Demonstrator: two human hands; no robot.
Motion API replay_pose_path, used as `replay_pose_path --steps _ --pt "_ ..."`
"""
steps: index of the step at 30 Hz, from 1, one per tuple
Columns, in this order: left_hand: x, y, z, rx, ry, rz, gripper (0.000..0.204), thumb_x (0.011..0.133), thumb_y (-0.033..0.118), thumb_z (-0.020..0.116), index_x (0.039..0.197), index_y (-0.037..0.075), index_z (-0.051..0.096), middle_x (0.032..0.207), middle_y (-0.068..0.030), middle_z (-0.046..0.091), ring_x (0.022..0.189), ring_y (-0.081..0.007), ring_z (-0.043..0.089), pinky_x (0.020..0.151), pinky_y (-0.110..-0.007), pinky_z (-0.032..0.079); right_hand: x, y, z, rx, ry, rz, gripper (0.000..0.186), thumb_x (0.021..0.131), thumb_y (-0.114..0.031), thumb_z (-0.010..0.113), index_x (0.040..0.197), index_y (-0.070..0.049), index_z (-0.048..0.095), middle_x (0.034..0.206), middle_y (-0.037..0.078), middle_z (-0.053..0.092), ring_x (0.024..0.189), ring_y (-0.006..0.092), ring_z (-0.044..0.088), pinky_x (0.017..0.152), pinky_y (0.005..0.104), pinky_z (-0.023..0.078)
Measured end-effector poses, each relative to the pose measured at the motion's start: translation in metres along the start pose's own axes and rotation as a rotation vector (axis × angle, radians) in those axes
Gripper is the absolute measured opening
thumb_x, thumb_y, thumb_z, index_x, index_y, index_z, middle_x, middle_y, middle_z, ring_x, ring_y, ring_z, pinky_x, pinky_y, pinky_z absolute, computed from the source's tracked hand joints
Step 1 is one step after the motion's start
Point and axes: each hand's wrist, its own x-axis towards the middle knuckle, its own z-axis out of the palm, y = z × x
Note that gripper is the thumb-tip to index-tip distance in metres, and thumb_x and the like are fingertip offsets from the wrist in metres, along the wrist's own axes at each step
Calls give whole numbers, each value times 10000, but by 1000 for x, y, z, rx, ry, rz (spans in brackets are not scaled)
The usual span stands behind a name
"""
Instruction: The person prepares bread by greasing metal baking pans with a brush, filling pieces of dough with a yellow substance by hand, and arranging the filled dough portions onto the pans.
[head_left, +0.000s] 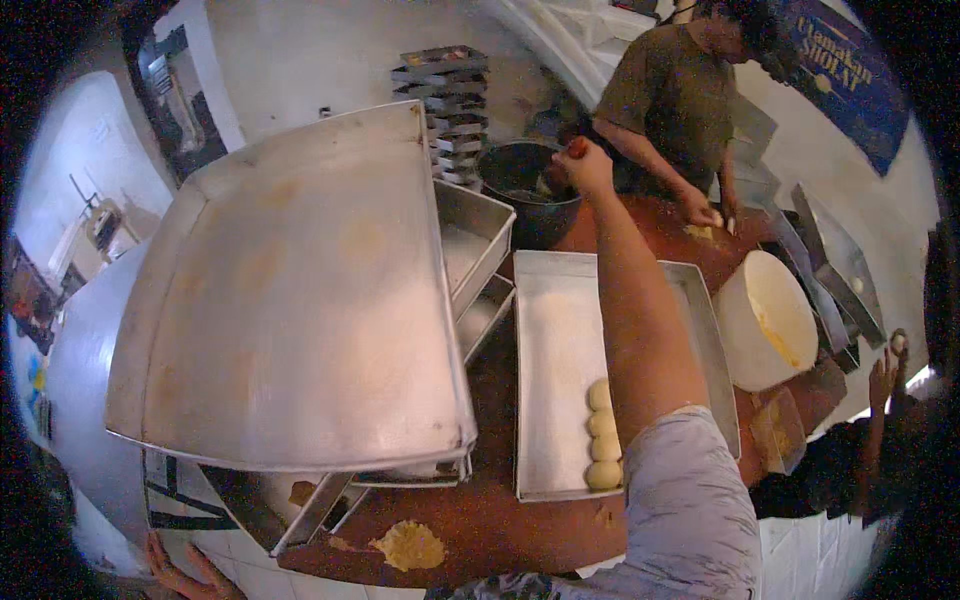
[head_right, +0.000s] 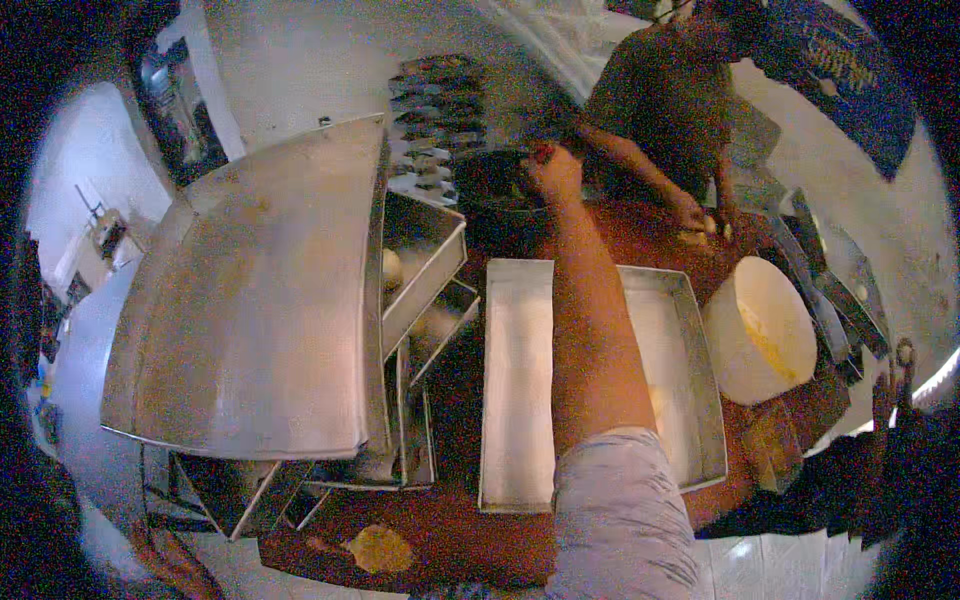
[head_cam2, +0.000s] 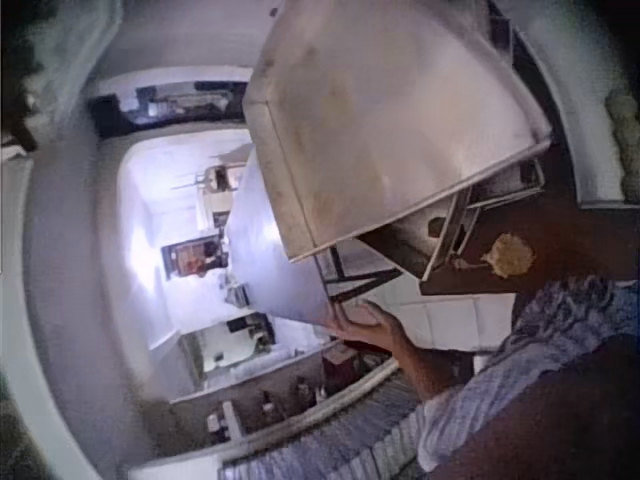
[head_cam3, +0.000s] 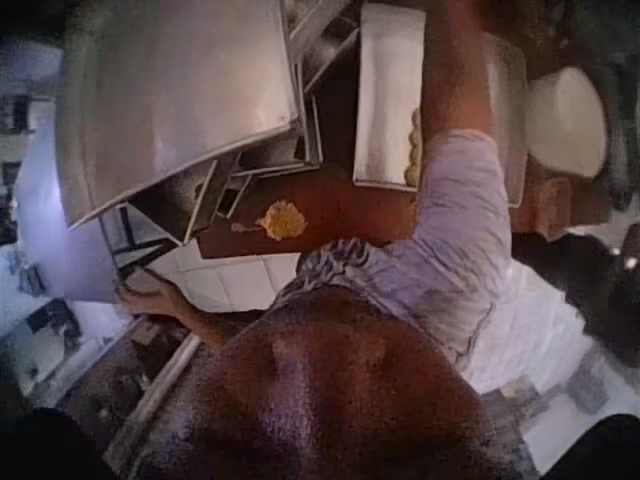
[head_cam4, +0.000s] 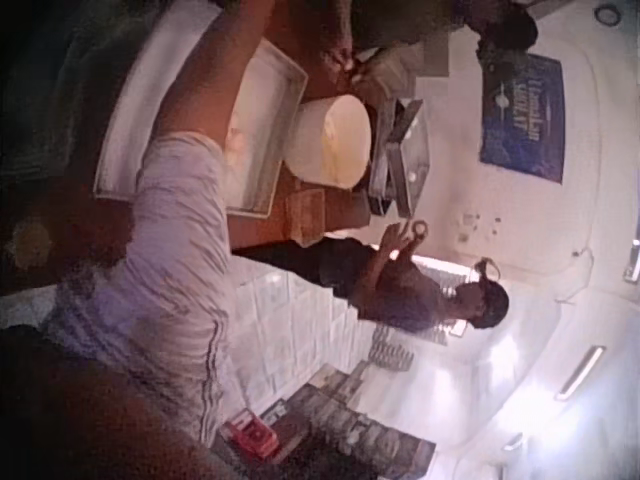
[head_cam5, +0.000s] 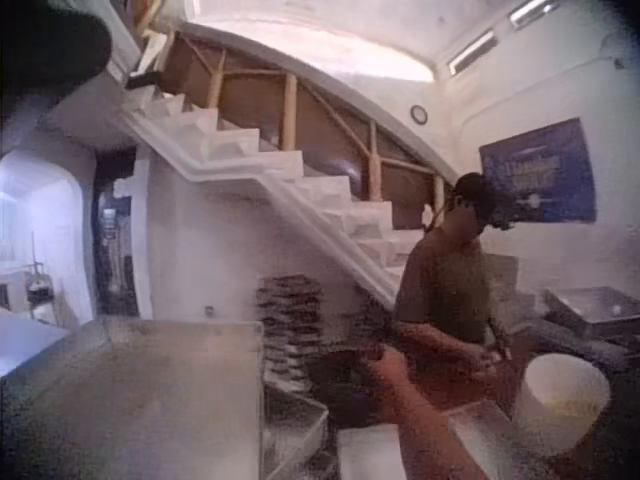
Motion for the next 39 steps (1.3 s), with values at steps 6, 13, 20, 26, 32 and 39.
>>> replay_pose_path --steps 6,13,20,26,32,39 --pt "-76 -54 -27 99 -138 110 436 856 280 530 1182 -1 460 1258 -212 389 1178 -362 338 975 -491 257 -8 -9 60 -275 -511 124 582 706 -531 574 1016 -40 597 1029 172 584 973 275 548 863 354 403" --pt "-61 25 -19 -84 -331 -58 340 862 143 526 1164 -5 475 1277 -181 382 1188 -341 353 1002 -473 245 -14 28 26 -510 -367 -263 506 816 -448 537 1065 -9 583 1021 130 600 945 249 547 843 368 416" --pt "-84 33 10 -397 -264 -100 246 864 127 534 1045 -39 514 1105 -193 489 1096 -309 423 906 -423 336 -161 -102 -139 230 -398 -163 374 841 -295 588 970 56 607 843 116 620 823 155 565 726 296 446" --pt "-92 32 47 -780 -346 74 212 844 124 546 988 -29 518 1001 -165 486 917 -254 468 695 -313 417 -381 -103 -239 566 -368 394 179 783 -126 632 869 30 622 821 35 630 750 114 570 714 252 455" --pt "-95 11 60 -951 -429 331 268 813 91 546 1064 11 499 1065 -189 494 997 -338 482 842 -397 402 -534 -84 -185 -529 -175 80 117 797 -63 582 900 -18 617 845 74 593 784 151 574 646 268 458" --pt "-102 -31 45 -1069 -492 217 227 750 6 564 977 21 569 1048 -174 498 982 -318 494 836 -377 403 -487 -195 -171 121 -125 292 172 773 -76 628 928 -5 604 816 118 634 769 205 605 727 312 466"
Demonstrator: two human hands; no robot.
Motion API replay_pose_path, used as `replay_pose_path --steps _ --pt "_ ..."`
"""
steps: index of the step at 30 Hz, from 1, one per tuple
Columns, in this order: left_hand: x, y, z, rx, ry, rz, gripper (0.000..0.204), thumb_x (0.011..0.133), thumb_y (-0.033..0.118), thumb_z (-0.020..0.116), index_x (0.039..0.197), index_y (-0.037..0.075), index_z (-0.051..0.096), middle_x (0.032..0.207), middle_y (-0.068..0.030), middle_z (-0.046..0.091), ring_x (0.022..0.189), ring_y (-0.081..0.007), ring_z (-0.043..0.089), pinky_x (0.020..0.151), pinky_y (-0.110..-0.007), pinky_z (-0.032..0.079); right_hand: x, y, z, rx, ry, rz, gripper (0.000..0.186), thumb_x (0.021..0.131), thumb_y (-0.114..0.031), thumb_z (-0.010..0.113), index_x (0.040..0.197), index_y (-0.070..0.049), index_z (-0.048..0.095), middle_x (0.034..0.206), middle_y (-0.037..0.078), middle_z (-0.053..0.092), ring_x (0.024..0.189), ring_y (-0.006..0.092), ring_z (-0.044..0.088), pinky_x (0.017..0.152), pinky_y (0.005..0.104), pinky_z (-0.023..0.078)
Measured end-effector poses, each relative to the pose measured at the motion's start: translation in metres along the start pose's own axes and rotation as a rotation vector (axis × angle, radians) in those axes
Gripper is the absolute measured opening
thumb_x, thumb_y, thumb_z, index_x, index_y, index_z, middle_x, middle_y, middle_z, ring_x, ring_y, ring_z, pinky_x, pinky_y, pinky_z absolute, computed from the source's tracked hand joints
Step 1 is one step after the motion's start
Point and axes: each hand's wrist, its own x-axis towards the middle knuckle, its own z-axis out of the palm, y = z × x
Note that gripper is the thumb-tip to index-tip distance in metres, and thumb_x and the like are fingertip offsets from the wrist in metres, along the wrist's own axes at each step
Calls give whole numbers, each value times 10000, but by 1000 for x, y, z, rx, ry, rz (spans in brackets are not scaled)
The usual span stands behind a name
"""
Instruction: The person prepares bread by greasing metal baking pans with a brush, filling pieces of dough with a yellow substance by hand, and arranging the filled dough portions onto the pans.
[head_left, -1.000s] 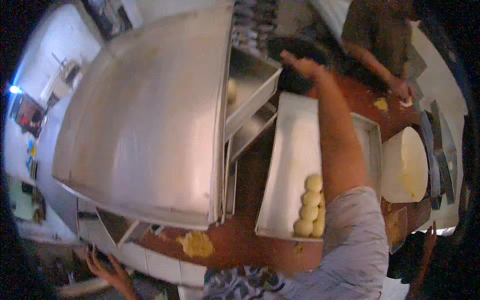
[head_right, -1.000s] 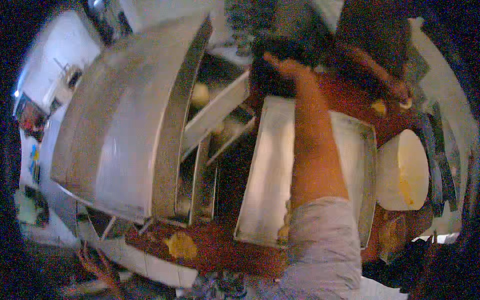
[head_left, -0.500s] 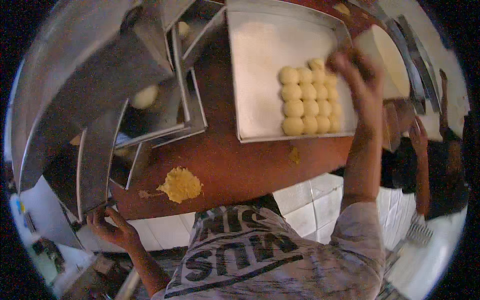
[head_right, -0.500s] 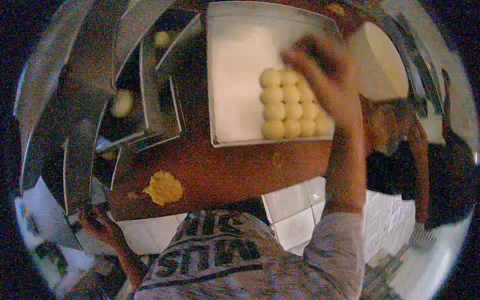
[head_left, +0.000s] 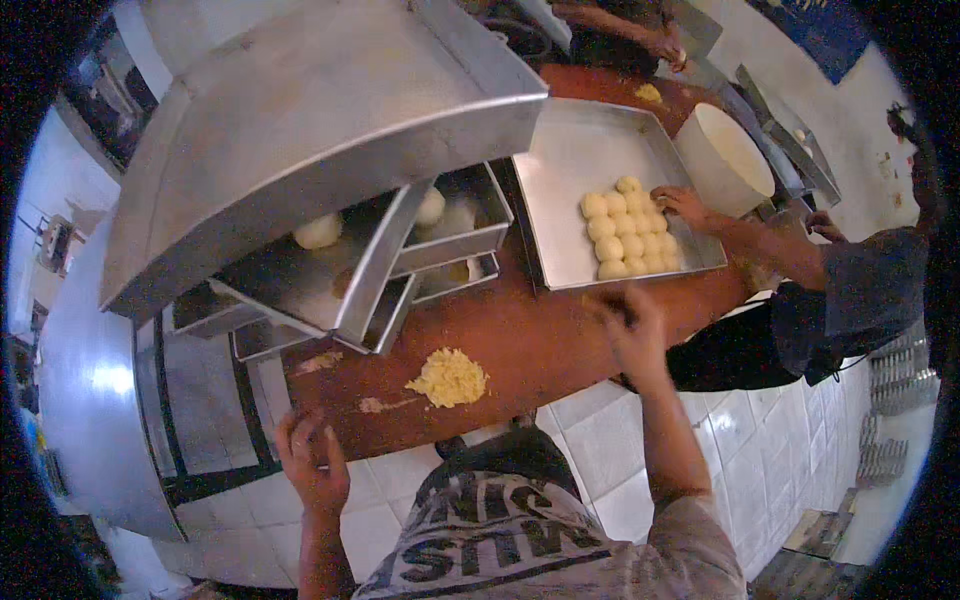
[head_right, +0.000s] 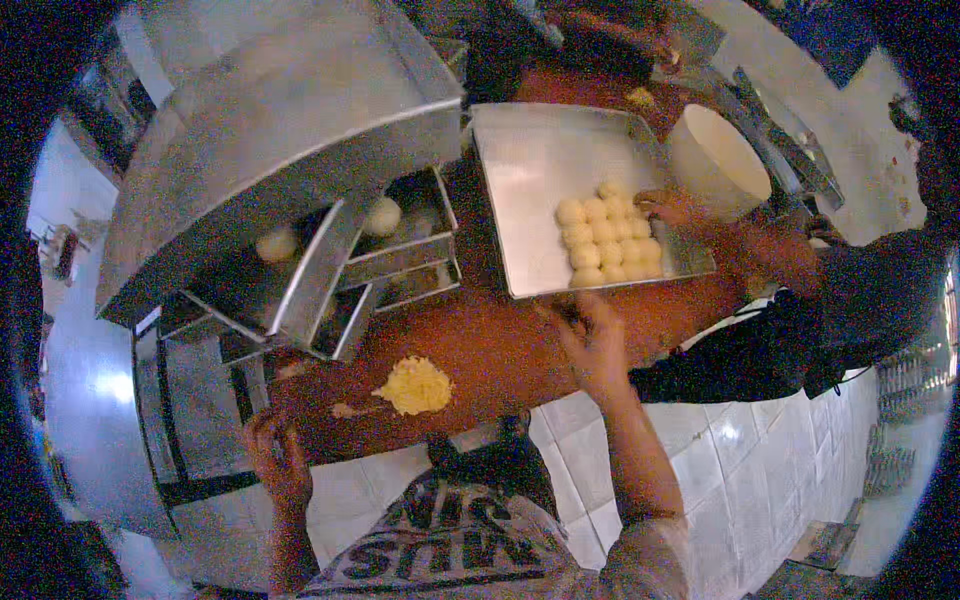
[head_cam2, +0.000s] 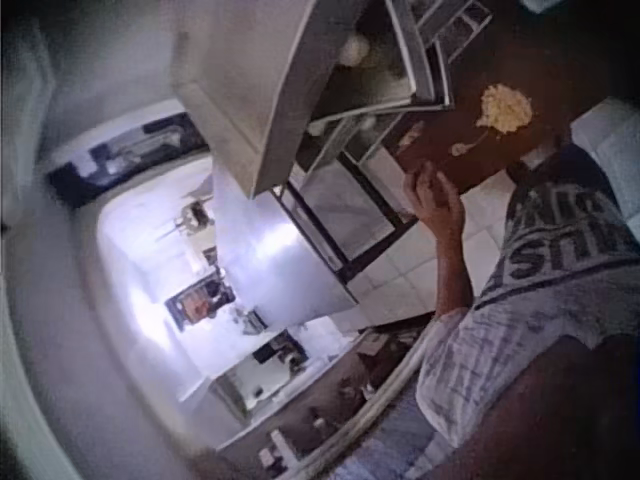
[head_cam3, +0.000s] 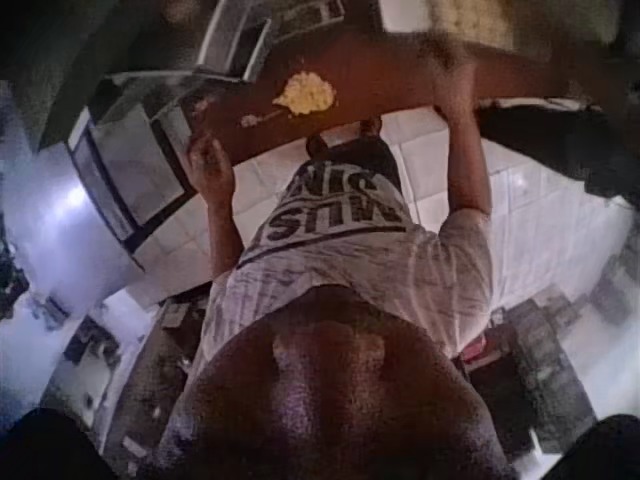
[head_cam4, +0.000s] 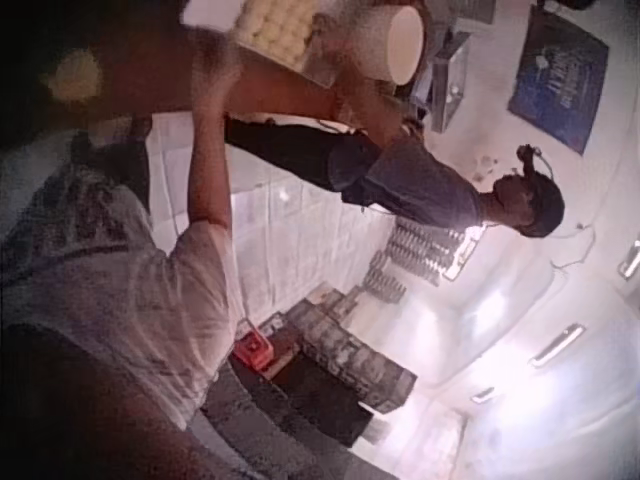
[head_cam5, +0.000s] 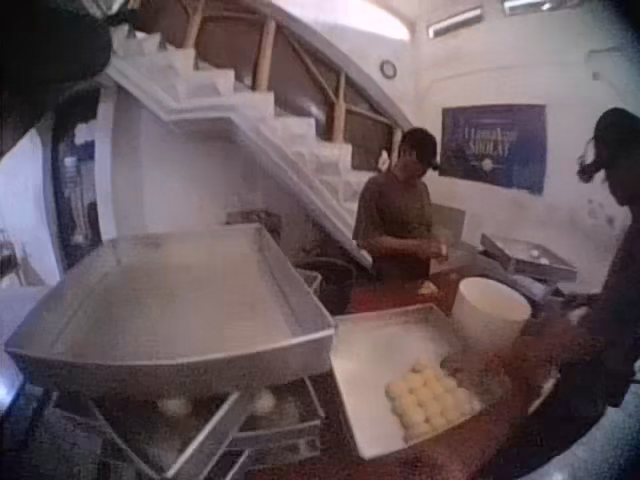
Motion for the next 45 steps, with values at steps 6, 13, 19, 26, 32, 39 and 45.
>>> replay_pose_path --steps 6,13,19,26,32,39,45 --pt "-15 9 -9 -25 0 -54 233 756 18 574 989 18 559 1082 -167 474 998 -318 492 850 -387 402 146 -191 4 -103 202 -806 145 763 -81 618 872 15 627 823 74 642 731 153 596 738 261 457" --pt "-35 14 0 49 45 -96 238 778 40 573 1010 7 532 1095 -179 462 1001 -324 490 826 -373 418 207 -195 -24 -224 -101 -854 229 796 -212 613 911 -20 658 830 91 663 746 147 608 718 283 464" --pt "-50 37 24 23 37 -268 203 793 19 538 992 -5 511 1086 -179 471 997 -327 486 801 -378 423 201 10 -18 -532 -197 -408 176 755 -222 606 823 -76 677 798 143 646 718 313 622 693 390 489" --pt "-37 81 63 20 -28 -154 211 783 7 542 993 3 527 1080 -182 476 1022 -340 478 839 -390 412 156 121 31 -909 -10 -233 230 680 -160 656 855 -21 604 836 136 615 810 302 598 695 390 495" --pt "-24 95 75 -57 -121 -164 219 780 8 564 1000 19 560 1060 -157 525 984 -313 523 835 -378 423 202 151 30 -959 -111 -337 237 690 -167 653 864 -21 584 809 121 596 781 287 587 705 370 484" --pt "3 87 62 -235 -141 -213 322 780 134 632 1074 26 557 1094 -161 552 1002 -311 542 986 -392 297 94 -52 13 -22 -313 -590 230 713 16 585 938 -35 586 873 93 595 800 201 588 730 284 465" --pt "0 108 70 -640 -209 -271 369 840 253 571 1109 3 536 1012 -162 581 969 -261 551 900 -363 381 10 -52 61 280 -1111 -180 230 774 -43 608 1003 -42 588 1049 65 586 911 149 563 776 296 466"
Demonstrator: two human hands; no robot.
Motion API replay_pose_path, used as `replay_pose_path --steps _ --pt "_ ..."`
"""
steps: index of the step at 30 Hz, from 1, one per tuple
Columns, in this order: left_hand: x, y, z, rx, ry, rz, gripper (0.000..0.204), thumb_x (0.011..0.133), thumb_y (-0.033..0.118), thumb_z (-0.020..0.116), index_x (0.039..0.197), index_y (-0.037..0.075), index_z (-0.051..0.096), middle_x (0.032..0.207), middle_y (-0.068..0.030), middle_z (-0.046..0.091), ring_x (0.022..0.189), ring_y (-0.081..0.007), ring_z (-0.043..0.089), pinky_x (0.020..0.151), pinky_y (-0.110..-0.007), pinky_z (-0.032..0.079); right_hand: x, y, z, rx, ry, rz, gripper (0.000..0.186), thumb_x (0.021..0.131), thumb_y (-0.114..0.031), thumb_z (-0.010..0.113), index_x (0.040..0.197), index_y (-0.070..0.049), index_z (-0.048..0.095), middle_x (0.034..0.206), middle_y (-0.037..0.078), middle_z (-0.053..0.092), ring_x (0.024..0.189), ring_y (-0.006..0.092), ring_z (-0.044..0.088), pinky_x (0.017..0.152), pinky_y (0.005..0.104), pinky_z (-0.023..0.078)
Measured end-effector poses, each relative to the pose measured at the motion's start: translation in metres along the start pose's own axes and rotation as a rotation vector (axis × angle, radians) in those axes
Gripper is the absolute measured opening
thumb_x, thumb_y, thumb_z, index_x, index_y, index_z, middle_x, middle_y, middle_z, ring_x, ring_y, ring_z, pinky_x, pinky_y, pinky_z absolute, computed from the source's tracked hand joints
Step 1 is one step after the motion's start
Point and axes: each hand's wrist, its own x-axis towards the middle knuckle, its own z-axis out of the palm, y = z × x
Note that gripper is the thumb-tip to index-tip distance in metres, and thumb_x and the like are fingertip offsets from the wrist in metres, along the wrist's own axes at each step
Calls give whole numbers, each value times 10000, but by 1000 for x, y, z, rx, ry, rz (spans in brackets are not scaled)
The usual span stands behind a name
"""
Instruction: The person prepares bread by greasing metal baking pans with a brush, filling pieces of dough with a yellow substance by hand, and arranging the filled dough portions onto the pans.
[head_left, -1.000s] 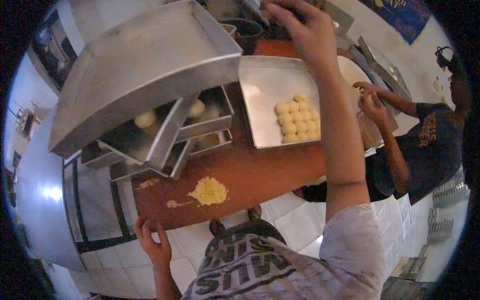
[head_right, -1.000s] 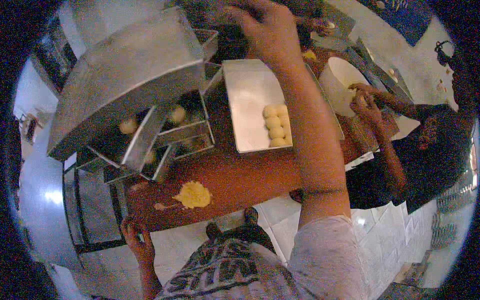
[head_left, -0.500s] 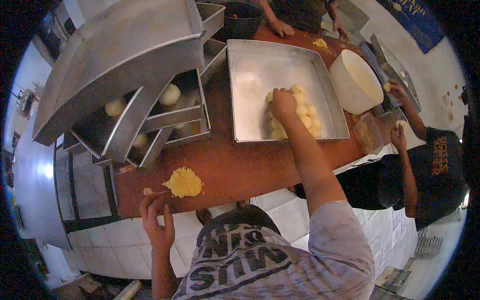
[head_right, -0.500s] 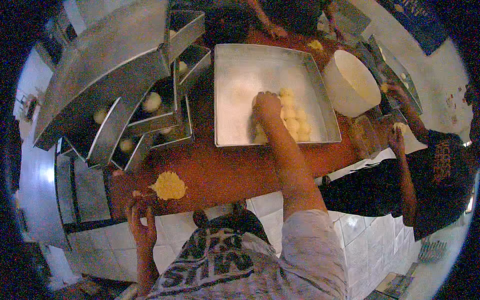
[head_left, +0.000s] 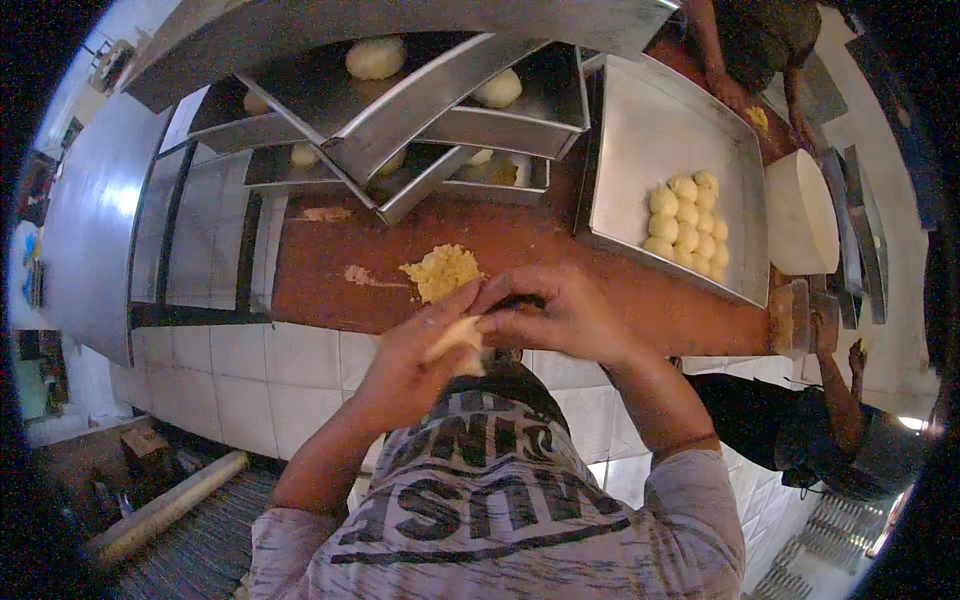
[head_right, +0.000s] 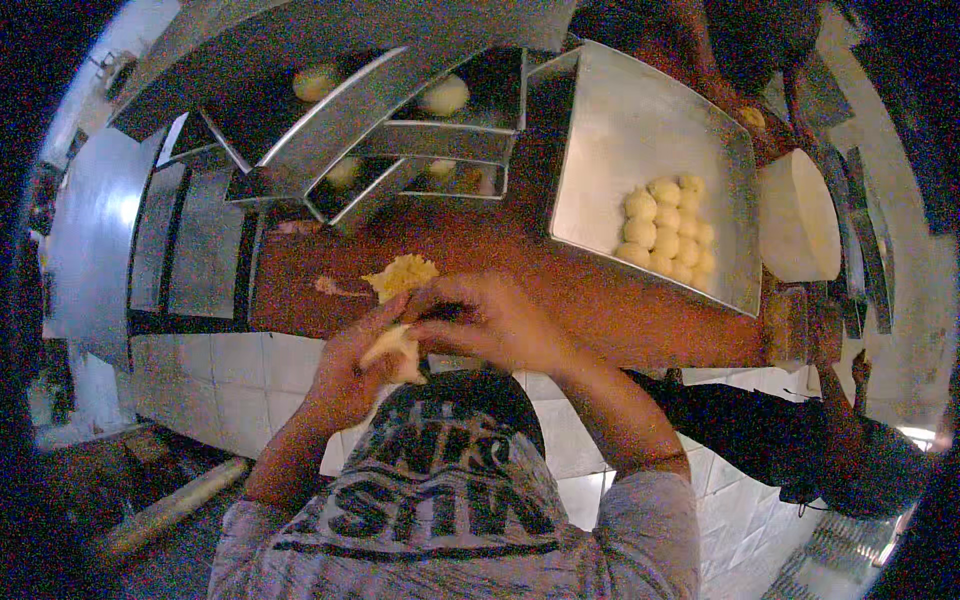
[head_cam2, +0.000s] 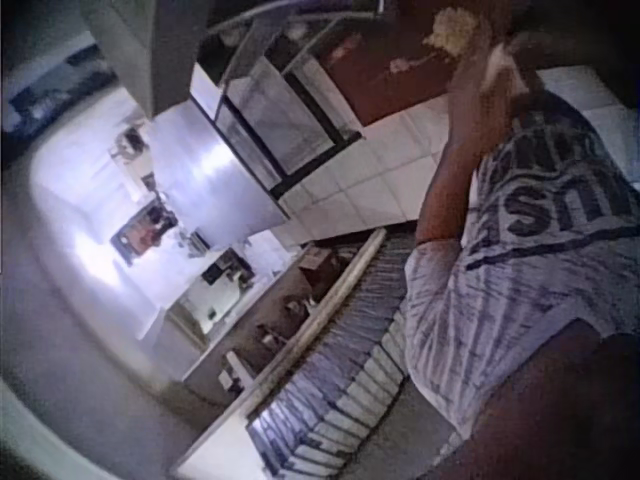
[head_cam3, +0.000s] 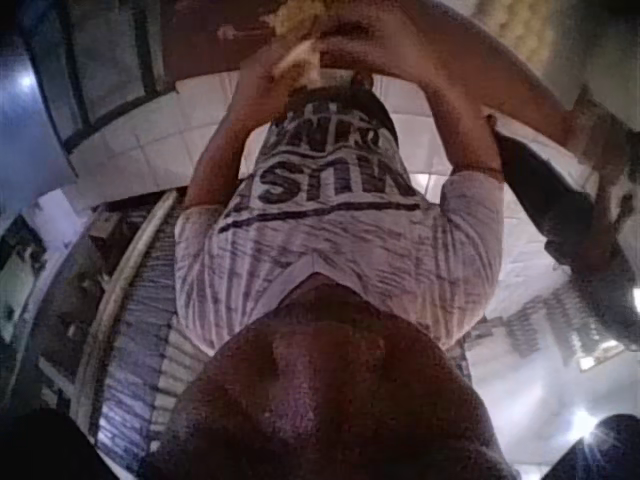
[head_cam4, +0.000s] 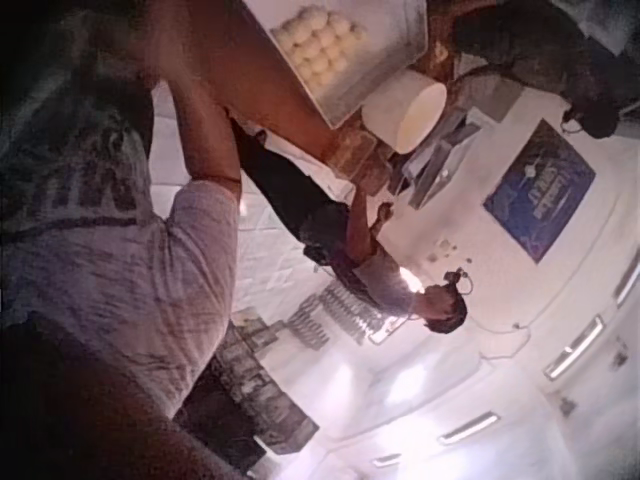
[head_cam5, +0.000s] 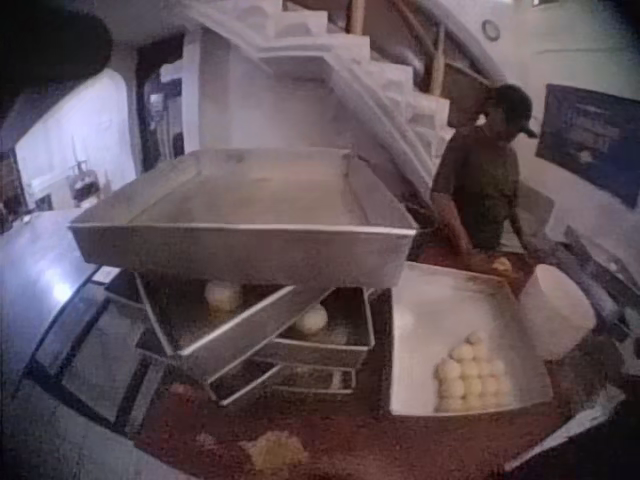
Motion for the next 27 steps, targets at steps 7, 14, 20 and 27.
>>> replay_pose_path --steps 7,14,20,27 --pt "-51 -62 -64 -679 373 -720 233 900 226 480 1022 36 539 854 -67 576 774 -154 555 711 -286 449 6 95 61 -896 231 -278 334 770 -150 608 1095 -76 578 1120 98 559 976 251 543 840 346 461" --pt "-35 -33 -51 -472 49 -790 468 863 157 553 1233 -13 321 1073 -127 547 873 -150 548 747 -245 440 2 105 70 -874 195 -340 347 734 -123 627 1073 -72 579 1108 91 557 1022 258 521 860 339 451" --pt "-15 -15 -34 217 -41 -401 466 857 142 554 1224 -34 328 1152 -174 483 1032 -249 506 871 -310 405 -11 97 36 -420 278 -39 217 772 -103 624 976 -29 623 982 95 625 908 274 586 835 319 464" --pt "36 -18 -8 361 31 88 258 833 109 574 1060 -3 526 1100 -149 538 999 -229 545 843 -294 425 -25 38 22 957 573 237 218 786 -129 658 973 -19 635 918 77 650 816 131 604 757 266 483"
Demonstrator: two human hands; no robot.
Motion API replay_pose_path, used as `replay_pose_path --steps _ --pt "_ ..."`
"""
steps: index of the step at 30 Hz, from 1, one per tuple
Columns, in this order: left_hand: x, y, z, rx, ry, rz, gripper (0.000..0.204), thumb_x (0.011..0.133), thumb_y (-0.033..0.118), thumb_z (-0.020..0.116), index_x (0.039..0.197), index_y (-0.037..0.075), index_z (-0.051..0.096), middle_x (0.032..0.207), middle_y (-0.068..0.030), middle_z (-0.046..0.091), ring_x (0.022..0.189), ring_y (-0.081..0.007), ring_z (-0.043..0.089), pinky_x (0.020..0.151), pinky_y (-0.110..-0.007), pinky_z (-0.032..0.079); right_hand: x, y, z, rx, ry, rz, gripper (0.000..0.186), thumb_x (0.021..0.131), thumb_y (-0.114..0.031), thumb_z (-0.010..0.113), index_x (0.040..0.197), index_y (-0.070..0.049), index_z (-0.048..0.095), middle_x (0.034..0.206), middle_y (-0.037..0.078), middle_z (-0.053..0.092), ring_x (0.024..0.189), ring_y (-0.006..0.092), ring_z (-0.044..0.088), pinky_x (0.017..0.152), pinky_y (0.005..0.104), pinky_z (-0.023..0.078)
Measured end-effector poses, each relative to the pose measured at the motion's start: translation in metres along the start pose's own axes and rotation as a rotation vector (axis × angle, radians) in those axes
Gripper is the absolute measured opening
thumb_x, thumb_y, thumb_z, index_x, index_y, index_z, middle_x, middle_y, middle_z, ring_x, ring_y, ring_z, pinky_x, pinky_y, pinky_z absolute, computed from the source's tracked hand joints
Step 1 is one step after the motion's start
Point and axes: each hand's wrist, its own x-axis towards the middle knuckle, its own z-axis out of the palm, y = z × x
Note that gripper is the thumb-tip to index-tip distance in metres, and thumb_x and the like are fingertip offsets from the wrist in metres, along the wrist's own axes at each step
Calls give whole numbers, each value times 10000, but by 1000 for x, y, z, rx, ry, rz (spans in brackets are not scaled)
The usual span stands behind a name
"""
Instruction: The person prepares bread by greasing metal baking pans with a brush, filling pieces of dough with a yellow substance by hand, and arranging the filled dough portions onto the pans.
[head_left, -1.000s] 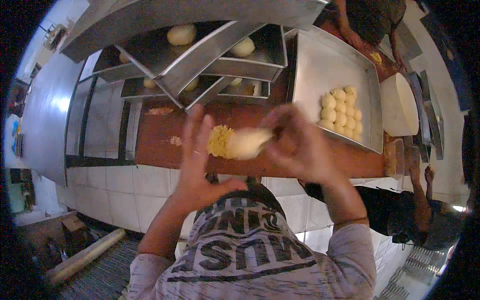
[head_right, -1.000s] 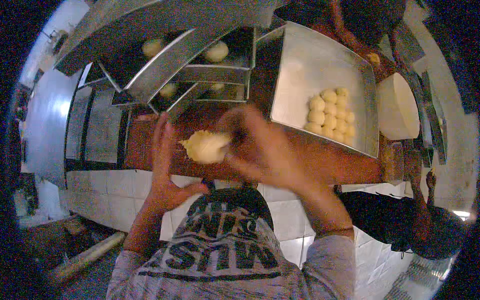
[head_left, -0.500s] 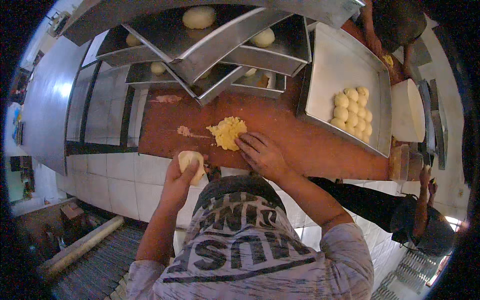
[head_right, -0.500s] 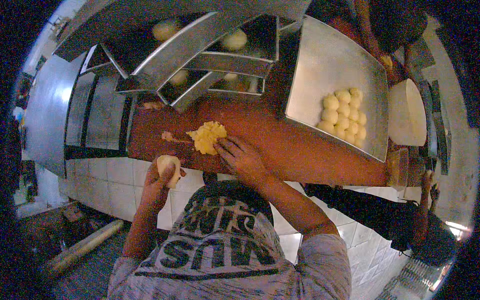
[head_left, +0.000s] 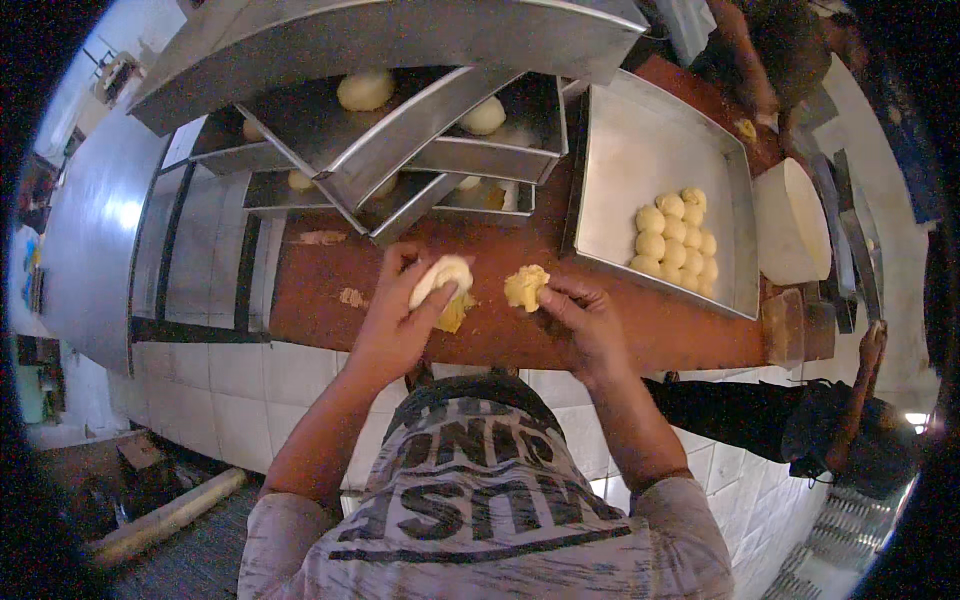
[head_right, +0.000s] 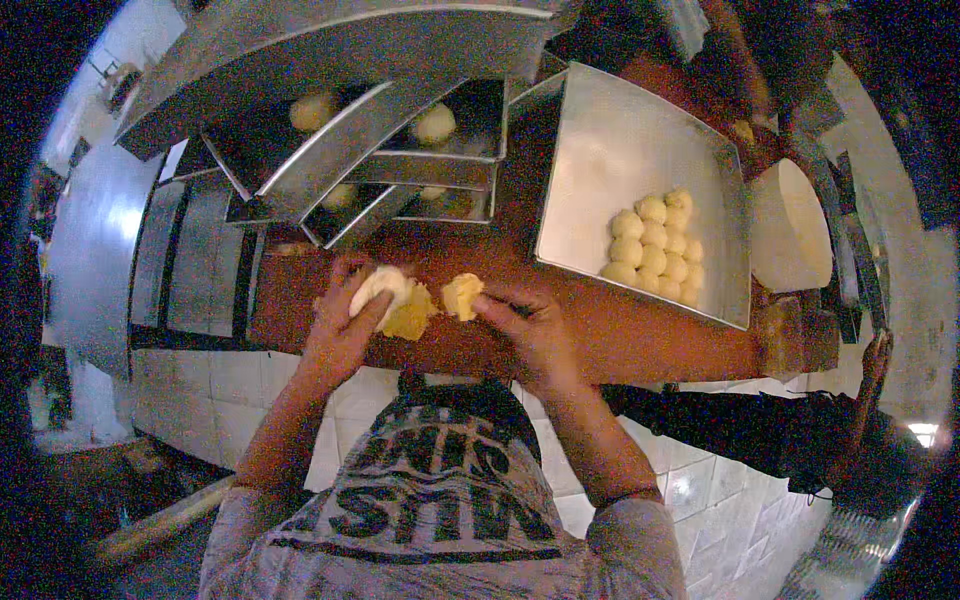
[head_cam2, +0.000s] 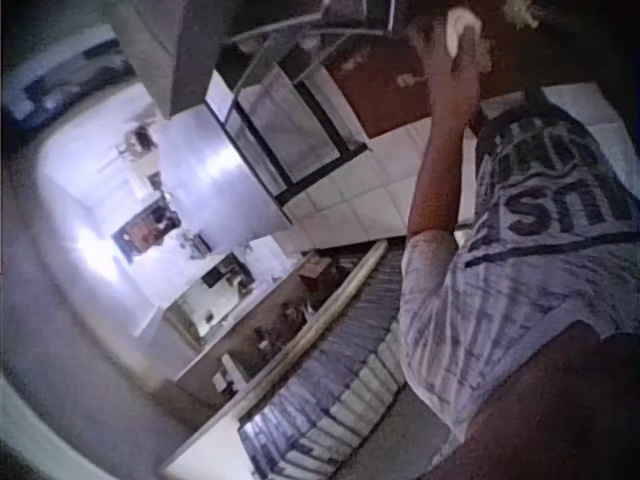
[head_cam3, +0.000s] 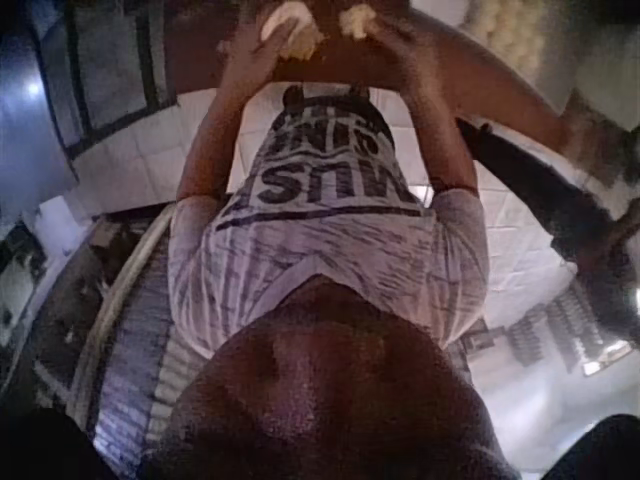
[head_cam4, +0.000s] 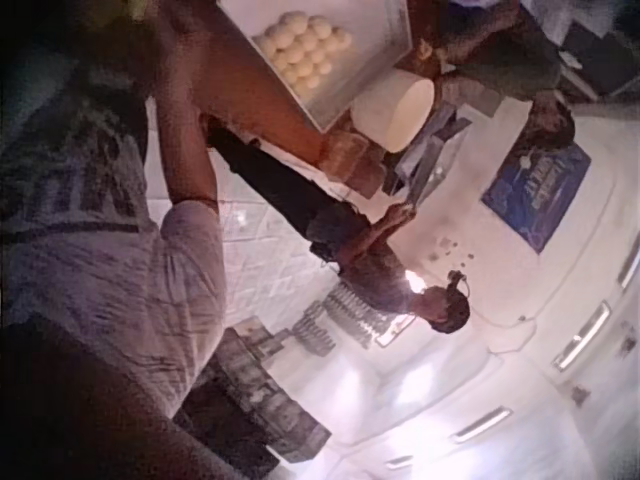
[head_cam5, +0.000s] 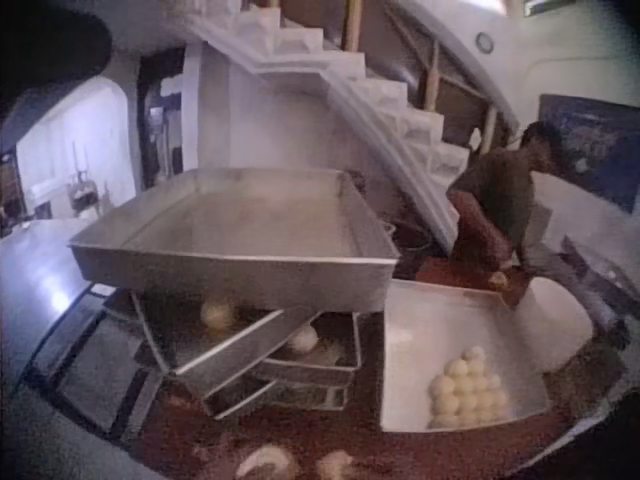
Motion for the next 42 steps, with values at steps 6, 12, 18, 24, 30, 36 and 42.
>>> replay_pose_path --steps 6,12,18,24,30,36,42 --pt "11 -2 43 -603 18 -415 295 839 109 563 1107 -9 531 1024 -73 588 924 -123 557 774 -239 455 14 15 29 -214 12 -370 147 781 -45 637 922 -5 632 918 87 637 823 174 611 764 275 488" --pt "-1 -7 33 -1315 -38 -568 341 873 125 495 1192 15 449 1142 -104 534 1012 -182 546 830 -296 463 14 19 40 -1218 43 -919 199 754 -4 604 953 -8 615 947 107 598 867 234 597 777 311 470" --pt "-4 8 19 -1170 93 -661 368 889 133 484 1234 19 426 1189 -84 501 1052 -167 518 874 -283 433 18 12 60 -1110 45 -826 245 722 5 623 963 -41 619 990 109 580 902 275 574 780 344 468" --pt "-12 2 27 -1067 9 -488 404 865 59 437 1264 7 405 1214 -77 489 1082 -155 495 910 -274 401 27 22 44 -1196 -46 -972 250 727 -48 632 975 -75 625 980 95 583 900 280 551 788 347 460" --pt "-6 -2 20 -1519 -99 -424 612 707 -86 398 1311 -19 328 1293 -97 417 1201 -196 402 1011 -307 301 20 -5 38 -1274 -26 -902 388 686 -125 684 1066 -99 612 989 77 571 995 278 468 898 369 375" --pt "-9 29 30 -845 -154 -199 591 813 -19 440 1365 1 230 1363 -108 325 1229 -191 363 1014 -293 286 17 -24 21 -1013 -88 -749 423 672 -189 702 1079 -111 620 974 76 560 1021 254 443 890 356 366" --pt "8 46 33 -838 -183 -141 433 911 170 457 1294 13 328 1250 -99 448 1105 -162 459 927 -282 365 5 -20 10 -614 -122 -464 325 653 -108 716 971 -80 654 968 53 550 988 202 465 849 318 376"
